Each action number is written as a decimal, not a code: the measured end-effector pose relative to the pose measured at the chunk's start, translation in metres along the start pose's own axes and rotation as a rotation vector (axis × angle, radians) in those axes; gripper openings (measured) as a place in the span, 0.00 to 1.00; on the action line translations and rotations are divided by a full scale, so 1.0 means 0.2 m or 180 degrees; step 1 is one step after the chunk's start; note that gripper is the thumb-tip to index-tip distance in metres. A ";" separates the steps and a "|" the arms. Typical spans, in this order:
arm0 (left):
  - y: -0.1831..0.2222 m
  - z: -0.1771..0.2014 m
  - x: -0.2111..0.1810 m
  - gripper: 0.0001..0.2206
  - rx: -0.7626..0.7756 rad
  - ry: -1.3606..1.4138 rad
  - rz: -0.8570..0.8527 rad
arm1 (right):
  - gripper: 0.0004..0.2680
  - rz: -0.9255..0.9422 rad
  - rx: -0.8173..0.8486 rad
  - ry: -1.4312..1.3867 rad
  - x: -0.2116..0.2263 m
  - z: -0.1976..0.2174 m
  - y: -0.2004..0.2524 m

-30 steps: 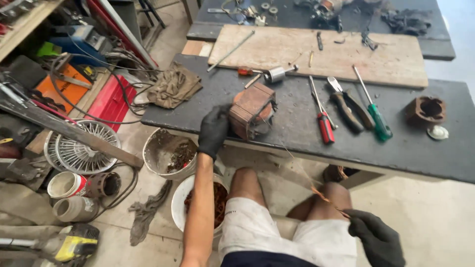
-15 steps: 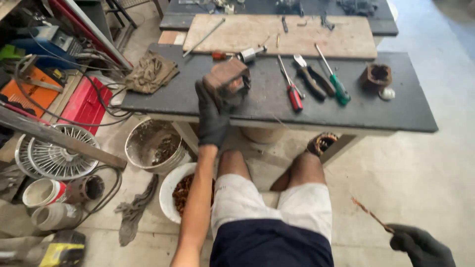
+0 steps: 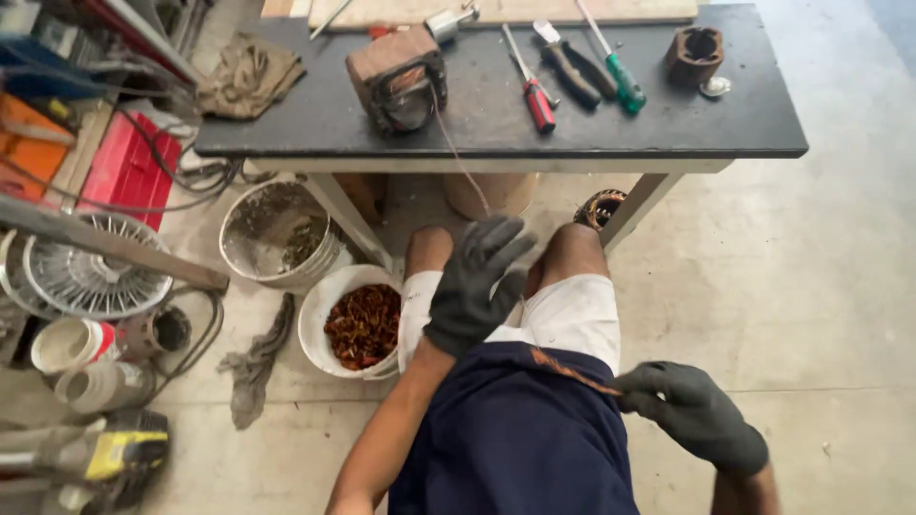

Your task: Unwinding copper wire from a transformer core into a bucket while sitting on the floor.

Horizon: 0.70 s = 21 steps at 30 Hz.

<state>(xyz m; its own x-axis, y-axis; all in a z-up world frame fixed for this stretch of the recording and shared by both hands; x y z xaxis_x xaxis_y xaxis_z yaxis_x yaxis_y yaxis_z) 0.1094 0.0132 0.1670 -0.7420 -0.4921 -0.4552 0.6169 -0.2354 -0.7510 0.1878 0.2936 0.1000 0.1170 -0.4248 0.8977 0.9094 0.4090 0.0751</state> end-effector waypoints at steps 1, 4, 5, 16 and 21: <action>0.03 -0.07 0.07 0.20 0.0074 -0.0023 0.0170 | 0.09 -0.0015 -0.0015 -0.0017 0.02 -0.02 -0.02; 0.03 -0.13 0.28 0.21 -0.0091 -0.0302 0.0432 | 0.09 0.0060 -0.0164 -0.0195 0.03 -0.04 -0.10; 0.01 -0.13 0.36 0.22 -0.0279 -0.0487 0.0553 | 0.09 0.0061 -0.0322 -0.0375 0.02 -0.03 -0.13; -0.36 0.10 0.58 0.19 -0.0658 -0.1841 0.0375 | 0.09 0.0542 -0.0675 -0.2074 -0.19 -0.12 -0.28; -0.31 0.16 0.54 0.15 -0.0655 -0.2044 0.0527 | 0.08 0.0624 -0.0300 -0.2141 -0.21 -0.13 -0.25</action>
<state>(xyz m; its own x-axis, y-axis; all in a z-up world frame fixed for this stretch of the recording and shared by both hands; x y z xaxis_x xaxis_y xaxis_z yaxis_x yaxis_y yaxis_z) -0.0004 -0.0514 0.1795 -0.3009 -0.9213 -0.2462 0.5993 0.0182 -0.8003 0.1475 0.2700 0.0474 0.0379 0.2532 0.9667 0.9310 0.3424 -0.1262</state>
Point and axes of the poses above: each hand's wrist, its own y-axis away from the middle knuckle, its own z-axis out of the back of the hand, x = y × z, the point moved 7 cm from there along -y, towards the middle knuckle, and after that the axes turned 5 degrees about y, right-handed, at the moved point
